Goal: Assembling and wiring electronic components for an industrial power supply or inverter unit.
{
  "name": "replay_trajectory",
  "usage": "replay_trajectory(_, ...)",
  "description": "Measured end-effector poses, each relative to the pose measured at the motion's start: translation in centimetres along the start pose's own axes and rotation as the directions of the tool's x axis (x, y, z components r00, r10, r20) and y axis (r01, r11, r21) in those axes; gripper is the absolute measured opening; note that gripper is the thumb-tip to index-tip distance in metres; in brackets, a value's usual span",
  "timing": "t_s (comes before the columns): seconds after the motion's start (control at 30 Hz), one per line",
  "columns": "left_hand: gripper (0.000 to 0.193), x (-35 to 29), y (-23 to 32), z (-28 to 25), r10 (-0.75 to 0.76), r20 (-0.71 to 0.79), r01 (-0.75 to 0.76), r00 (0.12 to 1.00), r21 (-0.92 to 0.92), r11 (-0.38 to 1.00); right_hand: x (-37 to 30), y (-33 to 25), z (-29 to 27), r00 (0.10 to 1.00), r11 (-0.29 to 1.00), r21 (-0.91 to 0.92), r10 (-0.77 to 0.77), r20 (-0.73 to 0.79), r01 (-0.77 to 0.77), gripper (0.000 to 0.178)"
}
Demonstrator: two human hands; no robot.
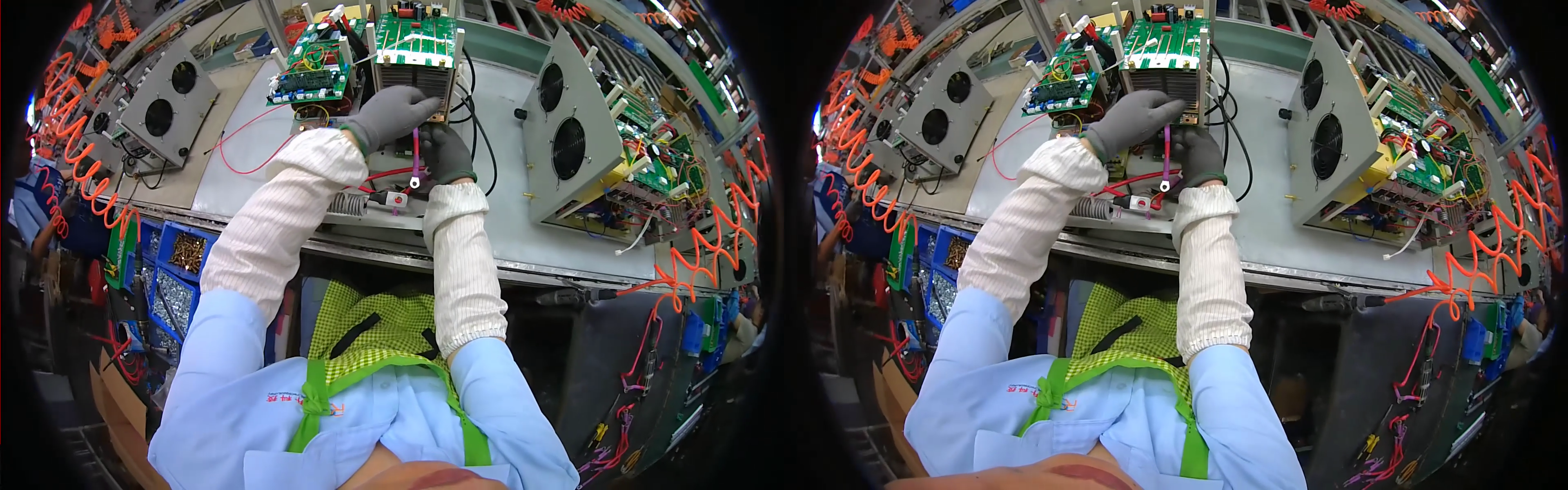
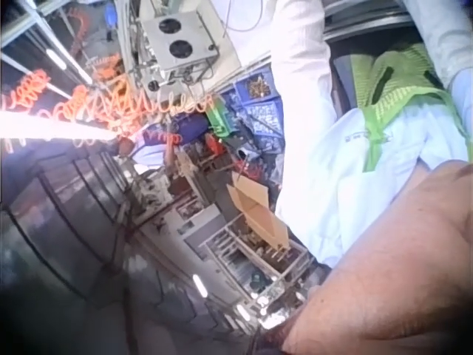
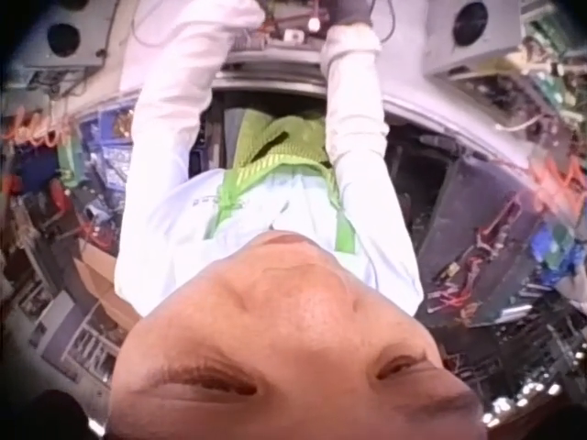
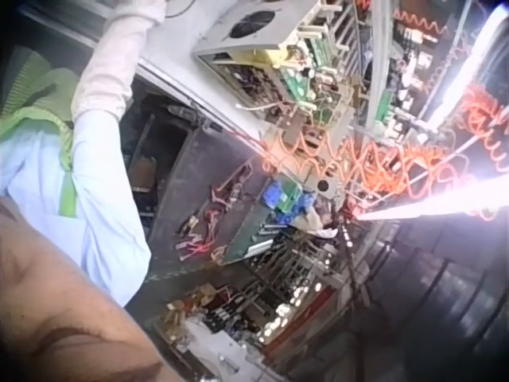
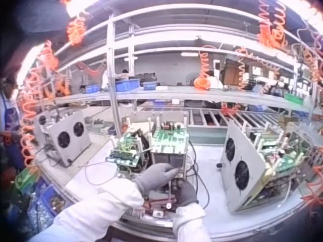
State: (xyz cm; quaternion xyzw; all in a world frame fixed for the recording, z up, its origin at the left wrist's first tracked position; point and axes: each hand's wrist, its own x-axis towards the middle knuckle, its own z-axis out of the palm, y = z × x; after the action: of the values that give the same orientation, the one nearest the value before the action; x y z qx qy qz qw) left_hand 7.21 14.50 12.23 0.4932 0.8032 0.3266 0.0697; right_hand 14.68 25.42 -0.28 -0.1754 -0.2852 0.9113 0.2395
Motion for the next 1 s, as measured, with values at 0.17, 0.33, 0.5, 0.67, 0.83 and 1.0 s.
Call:
replay_trajectory(0.17,0.040,0.7,0.3,0.3,-0.095,0.135,0.066,0.986,0.207,0.976,-0.3,-0.8,-0.4,0.997,0.889,-0.452,-0.064,0.032,0.071,0.027)
replay_trajectory(0.33,0.032,-3.5,-0.9,-0.7,-0.122,0.532,-0.208,0.838,0.518,0.830,0.0,-0.7,-0.4,0.994,0.899,-0.430,-0.102,-0.023,0.083,0.026)
replay_trajectory(0.5,0.030,-6.0,-4.6,1.0,-0.221,0.719,-0.301,0.659,0.521,0.799,0.1,-0.5,0.0,0.996,0.951,-0.299,-0.087,-0.028,0.074,0.026)
replay_trajectory(0.67,0.026,-6.2,-3.2,1.4,-0.290,0.691,-0.299,0.662,0.598,0.744,0.3,-0.1,-0.2,0.988,0.924,-0.352,-0.153,0.007,0.146,0.026)
replay_trajectory(0.83,0.025,-6.4,-3.1,-2.1,-0.025,0.768,-0.304,0.640,0.283,0.910,-0.2,0.1,0.8,0.994,0.963,-0.249,-0.112,-0.015,0.105,0.028)
replay_trajectory(1.0,0.033,-6.2,1.5,-6.2,0.026,0.665,-0.230,0.746,0.222,0.948,1.3,0.4,-2.6,0.931,0.745,-0.560,-0.316,0.182,0.363,0.021)
